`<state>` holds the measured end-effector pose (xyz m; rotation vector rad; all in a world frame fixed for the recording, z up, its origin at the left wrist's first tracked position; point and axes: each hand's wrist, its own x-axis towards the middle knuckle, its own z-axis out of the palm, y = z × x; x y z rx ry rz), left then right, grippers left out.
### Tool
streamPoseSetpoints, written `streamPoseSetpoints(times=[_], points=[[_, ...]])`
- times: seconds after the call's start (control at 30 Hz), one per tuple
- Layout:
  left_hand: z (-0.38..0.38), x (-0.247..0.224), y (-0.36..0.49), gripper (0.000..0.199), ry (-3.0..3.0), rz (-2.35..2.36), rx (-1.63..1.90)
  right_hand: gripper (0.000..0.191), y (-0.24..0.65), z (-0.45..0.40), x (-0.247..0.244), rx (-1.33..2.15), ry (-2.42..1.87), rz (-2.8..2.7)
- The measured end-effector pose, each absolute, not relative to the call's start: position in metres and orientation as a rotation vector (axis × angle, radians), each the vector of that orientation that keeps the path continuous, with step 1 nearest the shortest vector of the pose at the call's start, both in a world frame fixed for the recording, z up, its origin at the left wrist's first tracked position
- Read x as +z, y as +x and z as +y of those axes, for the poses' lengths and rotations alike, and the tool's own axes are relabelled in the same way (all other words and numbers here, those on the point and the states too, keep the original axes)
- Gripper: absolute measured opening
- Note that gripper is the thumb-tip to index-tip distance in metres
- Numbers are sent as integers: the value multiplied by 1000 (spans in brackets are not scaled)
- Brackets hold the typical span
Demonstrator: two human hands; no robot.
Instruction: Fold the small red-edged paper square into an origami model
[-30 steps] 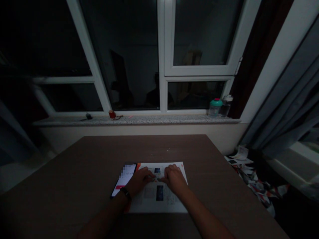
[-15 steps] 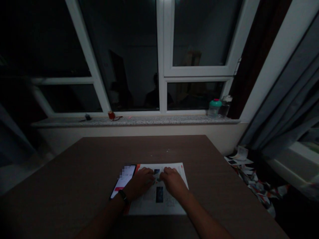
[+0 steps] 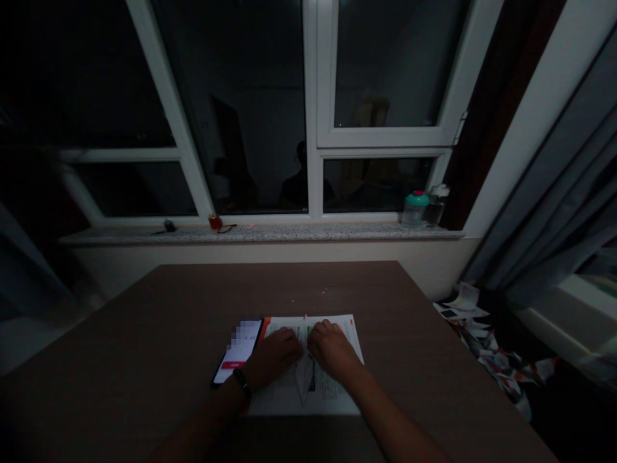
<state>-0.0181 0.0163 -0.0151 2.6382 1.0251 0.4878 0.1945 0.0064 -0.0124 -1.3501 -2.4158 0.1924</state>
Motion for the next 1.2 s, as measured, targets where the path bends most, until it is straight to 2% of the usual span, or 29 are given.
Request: streamPoseSetpoints(times=[0.03, 0.17, 0.4, 0.67, 0.8, 1.2], points=[[16, -15, -18, 11, 2618, 1035, 505, 9, 195, 6, -12, 205, -1353, -2415], [16, -16, -19, 24, 2560, 1118, 551, 13, 197, 6, -13, 233, -1359, -2401], [15, -15, -19, 24, 2574, 1139, 501, 22, 202, 3, -7, 302, -1321, -2440], [11, -8, -20, 36, 2553, 1162, 478, 36, 210, -1, -3, 349, -1266, -2470], [10, -6, -20, 36, 2547, 1171, 483, 40, 211, -2, -1, 350, -1262, -2475], [10, -12, -19, 33, 2575, 1197, 498, 37, 214, 4, -13, 437, -1192, -2438]])
